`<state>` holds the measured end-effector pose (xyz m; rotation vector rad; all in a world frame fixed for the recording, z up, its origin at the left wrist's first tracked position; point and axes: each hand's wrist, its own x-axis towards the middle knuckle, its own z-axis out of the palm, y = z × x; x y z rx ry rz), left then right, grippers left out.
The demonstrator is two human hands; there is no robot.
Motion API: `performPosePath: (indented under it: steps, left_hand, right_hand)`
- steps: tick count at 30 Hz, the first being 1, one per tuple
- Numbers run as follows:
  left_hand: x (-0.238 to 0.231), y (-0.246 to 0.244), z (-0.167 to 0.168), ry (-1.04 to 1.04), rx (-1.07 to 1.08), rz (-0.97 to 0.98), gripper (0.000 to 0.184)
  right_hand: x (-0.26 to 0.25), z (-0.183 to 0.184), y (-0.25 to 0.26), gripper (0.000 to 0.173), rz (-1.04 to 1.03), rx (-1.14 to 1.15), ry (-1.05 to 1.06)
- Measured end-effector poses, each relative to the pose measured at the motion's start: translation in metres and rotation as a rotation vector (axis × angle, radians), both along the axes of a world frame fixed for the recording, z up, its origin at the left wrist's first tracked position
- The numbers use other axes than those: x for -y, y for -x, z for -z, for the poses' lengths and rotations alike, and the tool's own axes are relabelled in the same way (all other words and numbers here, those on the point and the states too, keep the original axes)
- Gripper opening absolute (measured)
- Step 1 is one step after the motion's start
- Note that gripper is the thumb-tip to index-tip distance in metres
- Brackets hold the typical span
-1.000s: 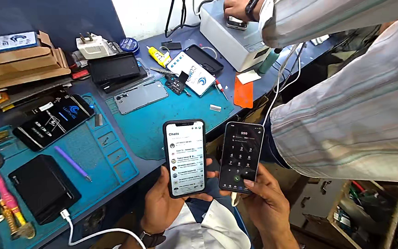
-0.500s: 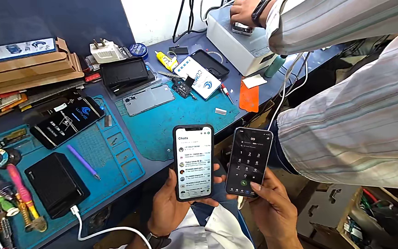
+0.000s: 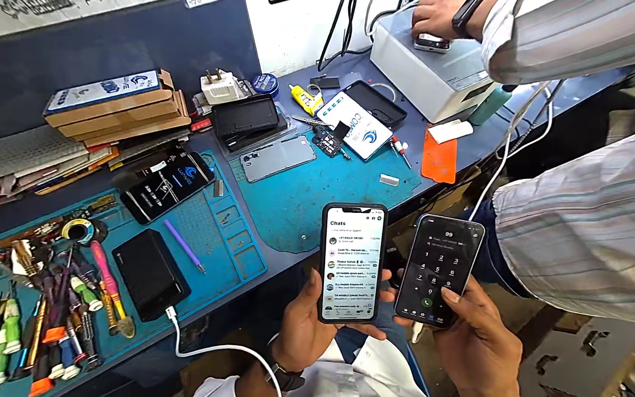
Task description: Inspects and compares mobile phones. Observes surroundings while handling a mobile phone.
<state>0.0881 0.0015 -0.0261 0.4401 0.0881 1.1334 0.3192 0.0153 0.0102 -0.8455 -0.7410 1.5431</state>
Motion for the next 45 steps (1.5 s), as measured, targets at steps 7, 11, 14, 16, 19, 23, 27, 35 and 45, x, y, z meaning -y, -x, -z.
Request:
performPosePath:
  steps: [7,11,14,16,19,23,27,35,45]
  left_hand:
    - [0.0004,0.0006,0.0011,0.040,-0.022,-0.017,0.061]
    - [-0.0004,0.0019,0.0029,0.046,-0.018,-0.004,0.065]
    - [-0.0005,0.0018,0.0028,0.041,-0.002,0.000,0.065]
    - [-0.0006,0.0012,0.0026,0.035,0.007,0.004,0.065]
    - [0.0003,0.0016,0.0028,0.033,0.020,0.008,0.066]
    - [0.0027,0.0006,0.0022,0.046,0.008,0.003,0.065]
    - [0.0028,-0.0006,0.0018,0.035,0.005,0.013,0.064]
    - [0.0025,-0.0021,0.0017,0.021,0.008,0.013,0.064]
    - [0.0025,-0.0017,0.0017,0.020,0.019,0.010,0.063]
  right_hand:
    - [-0.0029,-0.0028,0.0053,0.038,0.042,0.056,0.056]
    - [-0.0028,-0.0037,0.0057,0.037,0.044,0.058,0.056]
    - [-0.0027,-0.0050,0.0075,0.034,0.079,0.083,0.096]
    - [-0.0027,-0.0060,0.0080,0.030,0.099,0.085,0.115]
    - [-0.0025,-0.0047,0.0060,0.037,0.086,0.042,0.102]
    - [-0.0034,-0.0046,0.0030,0.048,0.069,0.024,0.139]
    - [-0.0052,-0.0056,0.0019,0.047,0.066,0.013,0.105]
    - [-0.0037,-0.0001,0.0000,0.046,0.059,0.031,0.082]
    - [-0.0018,0.0000,0.0021,0.040,0.088,0.058,0.083]
